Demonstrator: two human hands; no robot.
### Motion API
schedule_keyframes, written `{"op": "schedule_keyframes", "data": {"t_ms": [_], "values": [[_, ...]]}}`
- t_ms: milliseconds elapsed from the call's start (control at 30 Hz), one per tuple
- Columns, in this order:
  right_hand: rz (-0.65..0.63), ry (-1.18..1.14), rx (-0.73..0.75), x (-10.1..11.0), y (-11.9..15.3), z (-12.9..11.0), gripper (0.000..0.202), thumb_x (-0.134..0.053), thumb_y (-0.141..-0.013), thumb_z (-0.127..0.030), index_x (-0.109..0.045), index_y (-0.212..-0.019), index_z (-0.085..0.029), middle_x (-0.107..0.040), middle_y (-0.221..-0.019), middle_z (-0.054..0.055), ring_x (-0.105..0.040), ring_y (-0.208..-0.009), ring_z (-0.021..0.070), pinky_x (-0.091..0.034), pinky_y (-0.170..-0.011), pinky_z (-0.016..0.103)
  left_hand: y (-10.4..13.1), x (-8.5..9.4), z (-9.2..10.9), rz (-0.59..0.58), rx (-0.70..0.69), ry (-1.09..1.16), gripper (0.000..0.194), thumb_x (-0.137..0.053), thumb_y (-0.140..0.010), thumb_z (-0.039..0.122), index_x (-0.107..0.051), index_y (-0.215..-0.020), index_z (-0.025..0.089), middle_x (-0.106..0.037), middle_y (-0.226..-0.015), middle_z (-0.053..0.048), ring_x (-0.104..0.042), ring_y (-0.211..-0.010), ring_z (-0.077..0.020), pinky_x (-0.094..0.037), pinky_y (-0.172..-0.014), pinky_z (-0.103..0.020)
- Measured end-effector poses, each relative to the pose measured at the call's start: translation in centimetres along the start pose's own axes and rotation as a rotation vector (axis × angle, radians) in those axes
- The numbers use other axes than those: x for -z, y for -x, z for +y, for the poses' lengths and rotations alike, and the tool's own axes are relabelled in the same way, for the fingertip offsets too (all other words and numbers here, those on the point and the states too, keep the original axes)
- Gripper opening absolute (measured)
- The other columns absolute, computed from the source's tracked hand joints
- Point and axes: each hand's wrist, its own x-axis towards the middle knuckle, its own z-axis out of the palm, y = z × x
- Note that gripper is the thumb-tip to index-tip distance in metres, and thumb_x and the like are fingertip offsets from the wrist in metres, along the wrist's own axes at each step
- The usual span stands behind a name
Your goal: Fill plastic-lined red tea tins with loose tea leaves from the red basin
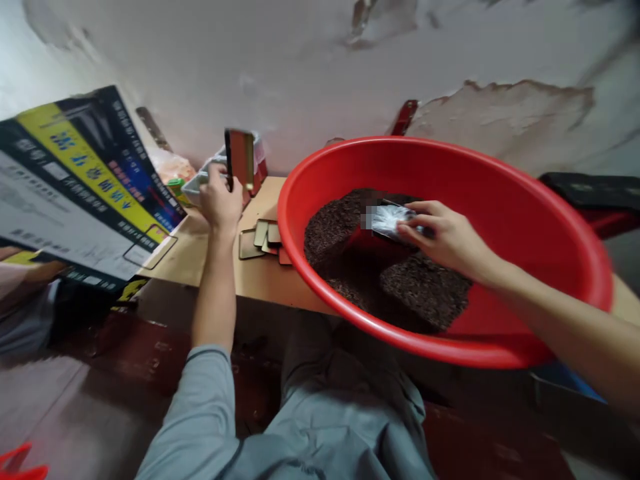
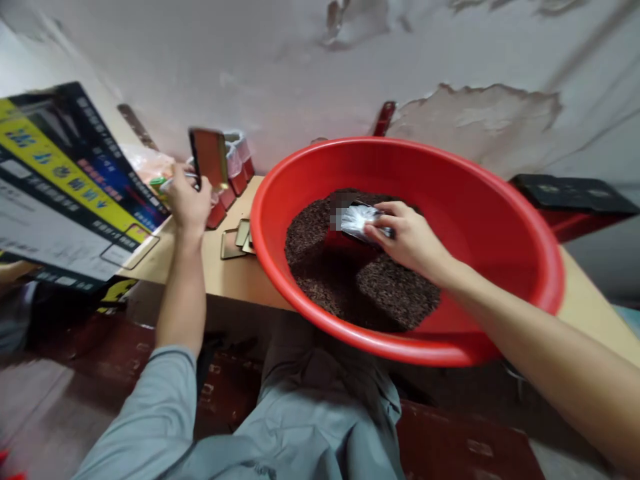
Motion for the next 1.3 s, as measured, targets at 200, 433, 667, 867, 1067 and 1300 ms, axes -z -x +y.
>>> {"op": "schedule_keyframes", "data": {"t_ms": [200,433,667,867,1067,1300], "values": [[-0.251,-0.035,-0.034,1.5,1.4,2.5,0.048,-0.070,-0.095,-0.052,-0.075,-0.136,-0.028,-0.049,-0.163,0.018,-0.051,-0.148,0.0416,-0.048,-0.117,0.062,1.5,-0.9,14.1,-0.141,-0.741,0.020,0.022,-0.050,-0.103,0.027,-0.068,-0.114,0.020,-0.079,-0.099,-0.006,-0.076,-0.093,-0.0213,-0.057,-0.080,-0.035],[-0.163,-0.153,0.091,0.7,1.8,2.8,0.060,-0.084,-0.085,-0.050,-0.073,-0.138,-0.023,-0.049,-0.157,0.019,-0.050,-0.148,0.0368,-0.045,-0.123,0.054,3.8,-6.1,19.4,-0.557,-1.175,-0.204,0.026,-0.047,-0.106,0.026,-0.072,-0.109,0.023,-0.074,-0.139,-0.008,-0.075,-0.081,-0.0199,-0.054,-0.068,-0.033],[-0.110,-0.200,0.081,0.2,1.9,1.9,0.036,-0.080,-0.089,-0.041,-0.081,-0.120,-0.024,-0.049,-0.156,0.018,-0.050,-0.147,0.0374,-0.046,-0.122,0.058,1.8,-8.0,20.7,-0.757,-1.122,-0.010,0.047,-0.088,-0.076,0.058,-0.067,-0.090,0.018,-0.050,-0.158,-0.022,-0.049,-0.142,-0.0410,-0.047,-0.112,-0.058],[-0.136,-0.436,-0.064,0.9,1.8,1.7,0.020,-0.084,-0.085,-0.028,-0.085,-0.103,-0.020,-0.052,-0.160,0.016,-0.062,-0.138,0.0327,-0.052,-0.116,0.049,1.1,-9.8,21.7,-0.931,-1.042,0.102,0.070,-0.094,-0.069,0.049,-0.062,-0.124,0.020,-0.053,-0.151,-0.021,-0.054,-0.136,-0.0351,-0.049,-0.114,-0.053],[-0.077,-0.824,-0.344,0.7,2.2,3.9,0.049,-0.069,-0.092,-0.022,-0.069,-0.140,-0.020,-0.072,-0.139,0.019,-0.075,-0.118,0.0345,-0.068,-0.087,0.048,0.9,-10.4,21.3,-0.980,-1.171,-0.021,0.106,-0.085,-0.079,0.055,-0.034,-0.167,0.024,-0.043,-0.162,-0.025,-0.044,-0.149,-0.0414,-0.041,-0.120,-0.059],[-0.036,-0.254,-0.203,-0.8,2.2,3.4,0.139,-0.082,-0.071,-0.074,-0.007,-0.172,-0.014,-0.020,-0.175,0.030,-0.021,-0.161,0.0517,-0.036,-0.121,0.074,3.6,-10.0,22.4,-0.824,-1.265,-0.260,0.104,-0.078,-0.084,0.058,-0.032,-0.167,0.015,-0.040,-0.167,-0.028,-0.037,-0.155,-0.0451,-0.013,-0.127,-0.074]]}}
